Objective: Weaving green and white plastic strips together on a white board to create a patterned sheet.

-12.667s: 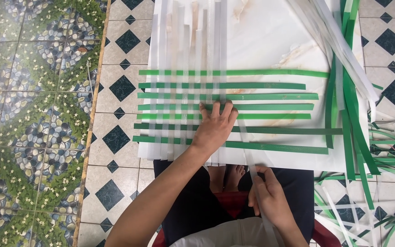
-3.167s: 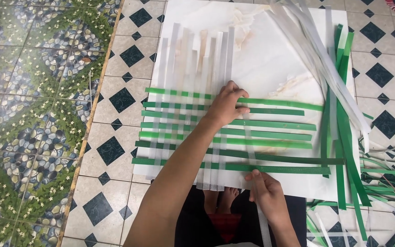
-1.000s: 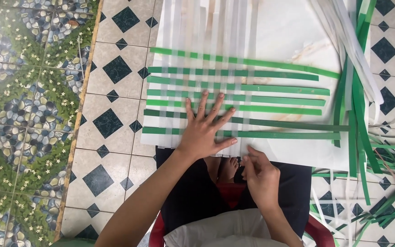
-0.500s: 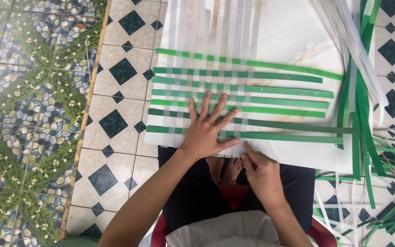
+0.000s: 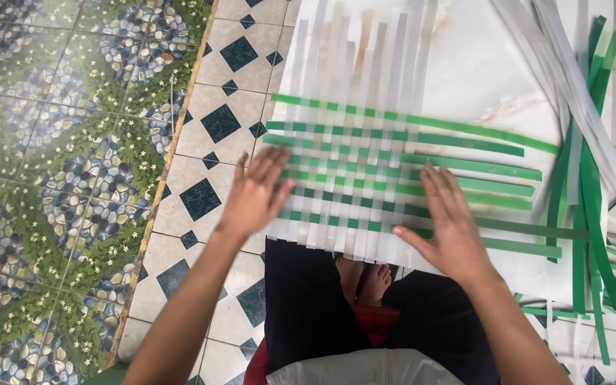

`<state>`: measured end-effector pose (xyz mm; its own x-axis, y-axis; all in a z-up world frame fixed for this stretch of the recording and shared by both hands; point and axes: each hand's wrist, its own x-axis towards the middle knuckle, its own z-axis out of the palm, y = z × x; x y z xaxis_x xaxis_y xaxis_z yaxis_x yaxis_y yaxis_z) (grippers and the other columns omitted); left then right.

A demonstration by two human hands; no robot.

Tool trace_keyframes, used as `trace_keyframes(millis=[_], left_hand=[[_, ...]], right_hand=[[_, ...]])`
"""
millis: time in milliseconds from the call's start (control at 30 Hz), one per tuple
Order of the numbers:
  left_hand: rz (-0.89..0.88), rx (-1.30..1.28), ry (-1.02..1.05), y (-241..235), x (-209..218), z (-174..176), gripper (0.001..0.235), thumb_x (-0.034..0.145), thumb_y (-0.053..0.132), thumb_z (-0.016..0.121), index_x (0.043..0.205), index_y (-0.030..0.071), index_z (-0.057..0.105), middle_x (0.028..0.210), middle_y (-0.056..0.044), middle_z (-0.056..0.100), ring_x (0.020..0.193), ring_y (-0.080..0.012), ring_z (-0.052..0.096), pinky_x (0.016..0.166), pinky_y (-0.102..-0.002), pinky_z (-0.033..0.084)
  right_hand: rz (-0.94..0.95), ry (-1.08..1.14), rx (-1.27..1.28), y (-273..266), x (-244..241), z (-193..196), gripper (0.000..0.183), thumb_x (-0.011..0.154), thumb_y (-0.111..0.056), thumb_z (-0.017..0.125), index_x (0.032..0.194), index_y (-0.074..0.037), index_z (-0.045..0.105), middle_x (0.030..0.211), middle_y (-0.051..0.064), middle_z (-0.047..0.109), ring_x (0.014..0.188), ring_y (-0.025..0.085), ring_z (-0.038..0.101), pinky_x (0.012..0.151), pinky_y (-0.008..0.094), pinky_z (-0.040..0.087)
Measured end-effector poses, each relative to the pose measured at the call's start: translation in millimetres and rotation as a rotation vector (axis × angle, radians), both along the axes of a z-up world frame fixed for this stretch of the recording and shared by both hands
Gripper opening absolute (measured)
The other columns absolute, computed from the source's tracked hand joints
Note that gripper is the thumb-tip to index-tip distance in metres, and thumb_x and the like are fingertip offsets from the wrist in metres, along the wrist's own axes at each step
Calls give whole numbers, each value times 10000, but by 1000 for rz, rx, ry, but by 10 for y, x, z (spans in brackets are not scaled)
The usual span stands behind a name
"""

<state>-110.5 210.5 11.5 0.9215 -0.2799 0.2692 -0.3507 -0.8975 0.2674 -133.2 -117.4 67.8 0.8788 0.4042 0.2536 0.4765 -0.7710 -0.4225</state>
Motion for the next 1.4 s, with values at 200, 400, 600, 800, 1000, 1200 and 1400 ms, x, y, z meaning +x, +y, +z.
trace_keyframes(millis=[200,400,600,800,1000,1200,1400], left_hand=[[13,15,15,-229,-86,-98,626,989,425,501,1453,18,396,1490,-189,422,1382,-336,379,1064,-698,216],[-21,-63,70,-230,-24,-66,631,994,395,501,1475,14,354,1479,-182,423,1401,-320,345,1079,-731,31],[-11,-111,105,-255,-51,-118,603,1021,393,421,1485,16,342,1470,-177,414,1404,-322,333,1074,-738,24],[23,-62,37,-397,-18,-114,686,999,457,439,1482,-19,333,1505,-224,360,1438,-349,281,1062,-740,-13],[26,-61,49,-477,-12,-178,825,947,538,498,1481,-60,303,1560,-279,231,1473,-386,187,1090,-719,6],[22,-67,80,-495,-18,-196,880,930,580,508,1495,-52,272,1589,-288,140,1491,-386,114,1127,-669,6],[57,-84,39,-513,-9,-248,852,905,583,543,1480,-13,342,1586,-266,186,1485,-373,156,1148,-634,46]], right_hand=[[-20,-37,-100,93,79,-536,853,867,-485,633,1456,70,362,1484,257,410,1392,416,339,1126,526,300],[-15,-95,-137,75,103,-568,970,860,-538,611,1525,57,229,1458,213,462,1434,349,307,1148,487,246],[-25,-49,-184,83,87,-556,987,866,-572,568,1544,41,195,1385,213,537,1447,331,303,1132,480,245],[-25,-120,-214,100,135,-684,905,908,-548,508,1544,21,205,1532,191,374,1447,363,273,1124,492,223],[-44,-151,-250,142,96,-705,823,955,-521,444,1534,21,223,1582,194,284,1455,373,243,1143,484,182],[-57,-118,-266,137,85,-716,781,981,-509,386,1531,17,212,1610,184,213,1479,363,180,1158,481,144],[-66,-129,-248,139,77,-688,728,976,-518,406,1498,-20,308,1605,174,244,1477,355,201,1162,479,162]])
